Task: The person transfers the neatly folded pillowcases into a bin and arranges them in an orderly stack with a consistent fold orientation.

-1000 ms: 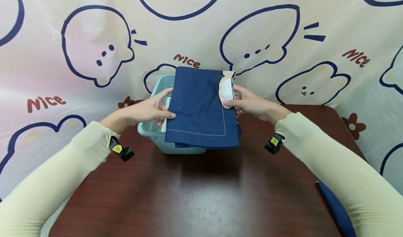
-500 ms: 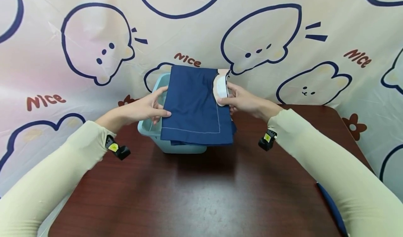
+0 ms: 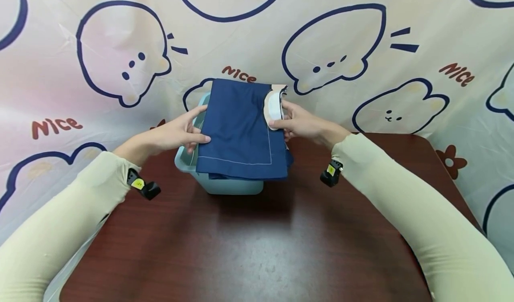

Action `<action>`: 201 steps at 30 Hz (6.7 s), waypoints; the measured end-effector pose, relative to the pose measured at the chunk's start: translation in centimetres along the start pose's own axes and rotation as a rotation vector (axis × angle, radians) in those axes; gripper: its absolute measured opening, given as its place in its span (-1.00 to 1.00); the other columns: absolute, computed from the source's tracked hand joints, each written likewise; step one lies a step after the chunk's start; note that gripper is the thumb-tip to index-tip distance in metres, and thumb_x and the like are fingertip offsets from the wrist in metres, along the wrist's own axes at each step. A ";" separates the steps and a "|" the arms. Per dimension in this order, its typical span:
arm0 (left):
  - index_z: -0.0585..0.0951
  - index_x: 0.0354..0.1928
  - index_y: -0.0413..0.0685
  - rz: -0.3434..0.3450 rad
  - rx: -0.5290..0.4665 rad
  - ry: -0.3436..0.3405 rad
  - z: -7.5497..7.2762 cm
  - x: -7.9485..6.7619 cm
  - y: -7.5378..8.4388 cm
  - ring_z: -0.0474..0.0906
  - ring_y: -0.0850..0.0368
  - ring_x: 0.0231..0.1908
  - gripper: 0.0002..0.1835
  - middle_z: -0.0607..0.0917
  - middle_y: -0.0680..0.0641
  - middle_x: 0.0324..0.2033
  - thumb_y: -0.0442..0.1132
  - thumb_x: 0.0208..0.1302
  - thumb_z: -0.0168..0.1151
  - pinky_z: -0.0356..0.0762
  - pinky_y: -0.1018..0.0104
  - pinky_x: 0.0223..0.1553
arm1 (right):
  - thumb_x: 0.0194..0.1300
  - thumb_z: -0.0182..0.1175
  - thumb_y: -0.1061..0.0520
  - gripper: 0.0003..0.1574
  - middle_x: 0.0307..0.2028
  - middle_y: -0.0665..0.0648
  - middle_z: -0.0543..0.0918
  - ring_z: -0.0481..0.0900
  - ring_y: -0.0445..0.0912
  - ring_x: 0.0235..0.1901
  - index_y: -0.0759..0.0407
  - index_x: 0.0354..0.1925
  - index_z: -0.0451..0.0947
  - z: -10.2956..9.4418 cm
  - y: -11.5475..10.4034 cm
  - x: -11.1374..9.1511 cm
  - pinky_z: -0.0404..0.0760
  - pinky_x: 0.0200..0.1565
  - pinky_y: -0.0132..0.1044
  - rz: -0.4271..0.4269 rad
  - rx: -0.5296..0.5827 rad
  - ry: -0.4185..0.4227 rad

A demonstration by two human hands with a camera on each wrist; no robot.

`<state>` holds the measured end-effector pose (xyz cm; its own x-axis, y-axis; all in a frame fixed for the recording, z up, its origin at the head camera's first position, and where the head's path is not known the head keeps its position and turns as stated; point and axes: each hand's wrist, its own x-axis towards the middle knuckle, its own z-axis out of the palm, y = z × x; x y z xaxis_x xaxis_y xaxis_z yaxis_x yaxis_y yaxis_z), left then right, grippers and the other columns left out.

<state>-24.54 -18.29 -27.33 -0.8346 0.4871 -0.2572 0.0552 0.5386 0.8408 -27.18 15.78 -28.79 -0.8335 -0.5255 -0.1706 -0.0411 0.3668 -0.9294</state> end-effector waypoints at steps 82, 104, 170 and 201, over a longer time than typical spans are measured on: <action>-0.10 0.61 0.12 -0.134 0.132 0.050 -4.0 2.1 -2.5 0.48 0.20 -0.68 -0.14 0.52 0.05 -0.71 -0.32 0.44 0.13 0.64 0.28 -0.39 | 0.53 0.08 0.18 -0.30 0.02 0.22 0.62 0.71 0.00 -0.13 0.14 0.49 0.05 5.7 -1.4 7.4 0.67 0.10 -0.07 0.114 -0.083 -0.048; 0.14 0.50 -0.13 -0.139 0.348 0.059 -2.4 3.3 -2.7 0.35 0.18 -0.71 -0.34 0.36 0.06 -0.73 -0.36 0.43 0.12 0.44 0.32 -0.47 | 0.52 0.08 0.23 -0.04 0.47 0.22 0.22 0.53 -0.07 -0.42 0.13 0.63 -0.23 6.8 -2.1 9.2 0.58 -0.22 -0.19 0.107 -0.370 -0.012; 0.40 0.37 -0.06 0.003 0.530 0.137 2.1 0.2 -0.2 0.66 0.05 -0.44 -0.54 0.80 -0.17 -0.13 -0.10 0.53 0.09 0.63 0.19 -0.28 | 0.50 0.14 0.00 -0.64 -0.02 0.20 0.74 0.70 0.03 -0.05 0.17 0.11 0.58 5.3 -0.6 0.3 0.67 -0.10 -0.09 -0.176 -0.504 0.251; 0.46 0.28 -0.06 0.155 0.344 0.002 7.2 -1.7 1.4 0.61 -0.09 -0.46 -0.62 0.79 -0.11 -0.28 -0.14 0.52 0.13 0.59 0.24 -0.32 | 0.46 0.19 0.09 -0.72 -0.14 0.12 0.74 0.57 -0.04 -0.33 0.12 0.07 0.61 3.2 4.4 -6.1 0.59 -0.27 -0.20 -0.164 -0.504 0.255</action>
<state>-19.09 -13.43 -29.17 -0.8028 0.5801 -0.1380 0.3618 0.6578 0.6606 -20.57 18.14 -32.85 -0.8978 -0.4279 0.1042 -0.3855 0.6491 -0.6558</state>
